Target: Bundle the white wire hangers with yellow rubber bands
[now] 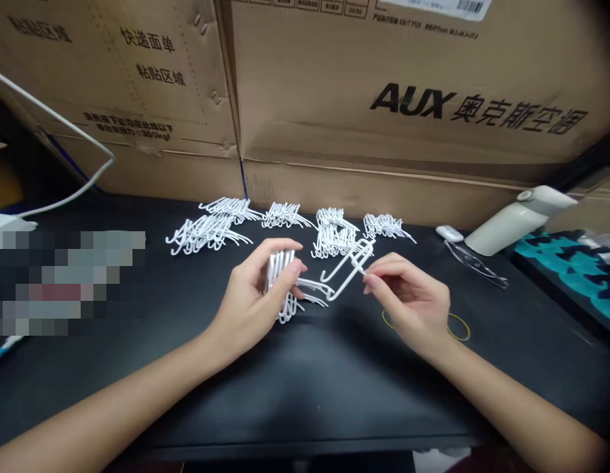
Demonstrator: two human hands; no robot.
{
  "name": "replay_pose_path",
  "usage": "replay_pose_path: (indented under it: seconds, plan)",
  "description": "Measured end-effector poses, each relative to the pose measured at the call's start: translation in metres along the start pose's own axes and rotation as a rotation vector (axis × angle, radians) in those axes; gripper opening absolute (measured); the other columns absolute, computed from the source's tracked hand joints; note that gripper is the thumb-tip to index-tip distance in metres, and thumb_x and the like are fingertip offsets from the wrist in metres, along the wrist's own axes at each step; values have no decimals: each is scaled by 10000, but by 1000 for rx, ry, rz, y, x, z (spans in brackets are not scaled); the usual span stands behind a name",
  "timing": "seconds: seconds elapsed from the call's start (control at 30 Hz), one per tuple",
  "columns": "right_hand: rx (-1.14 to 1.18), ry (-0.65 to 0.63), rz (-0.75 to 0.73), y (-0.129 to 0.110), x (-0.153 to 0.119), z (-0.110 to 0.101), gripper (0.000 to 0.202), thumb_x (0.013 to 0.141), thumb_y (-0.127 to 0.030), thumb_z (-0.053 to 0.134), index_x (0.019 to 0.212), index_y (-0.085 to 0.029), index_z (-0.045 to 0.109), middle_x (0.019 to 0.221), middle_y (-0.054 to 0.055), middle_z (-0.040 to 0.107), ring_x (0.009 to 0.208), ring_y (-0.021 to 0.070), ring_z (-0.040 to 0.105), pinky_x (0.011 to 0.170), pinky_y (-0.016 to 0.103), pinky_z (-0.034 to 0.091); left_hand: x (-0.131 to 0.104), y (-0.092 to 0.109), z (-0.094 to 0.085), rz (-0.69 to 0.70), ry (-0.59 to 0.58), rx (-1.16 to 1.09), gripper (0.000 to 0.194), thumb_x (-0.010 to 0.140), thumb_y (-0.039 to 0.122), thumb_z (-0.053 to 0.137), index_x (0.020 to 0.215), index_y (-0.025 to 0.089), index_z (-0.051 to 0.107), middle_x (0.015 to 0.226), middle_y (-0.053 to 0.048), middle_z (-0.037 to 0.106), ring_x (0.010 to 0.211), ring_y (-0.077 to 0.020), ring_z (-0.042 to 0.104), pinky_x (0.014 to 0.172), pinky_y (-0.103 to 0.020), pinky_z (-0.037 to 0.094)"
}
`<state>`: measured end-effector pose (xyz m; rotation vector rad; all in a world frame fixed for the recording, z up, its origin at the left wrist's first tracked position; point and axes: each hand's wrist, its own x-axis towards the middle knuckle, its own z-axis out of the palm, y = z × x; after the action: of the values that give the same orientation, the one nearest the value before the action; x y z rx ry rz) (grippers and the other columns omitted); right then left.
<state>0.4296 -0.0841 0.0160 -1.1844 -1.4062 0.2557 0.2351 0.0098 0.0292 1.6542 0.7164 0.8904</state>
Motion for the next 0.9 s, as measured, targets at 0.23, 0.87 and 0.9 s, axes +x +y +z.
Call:
replay_pose_path:
  seconds: [0.23,0.87,0.9]
  plan:
    - [-92,-8,-88,-2,-5,3,170,798,-43,610,853,-199,650,773,38,627,693,158,582,596,303,477,-2,-4,2,33,0,46,294,836,363,599,1075,194,567,901,-44,665,656,-150,672,513,-206,486]
    - [-36,-72,27,-2,-10,11,109,833,-93,595,836,-192,638,780,22,617,711,140,569,635,288,468,-4,-3,6,8,-77,-65,288,870,379,547,1107,217,542,908,-42,647,639,-115,590,490,-187,509]
    - [-38,-72,42,-1,-9,10,101,837,-103,592,834,-192,639,781,22,617,711,140,569,639,288,468,-3,-3,6,6,-72,-68,290,868,381,550,1105,215,546,917,-45,648,678,-126,601,519,-196,528]
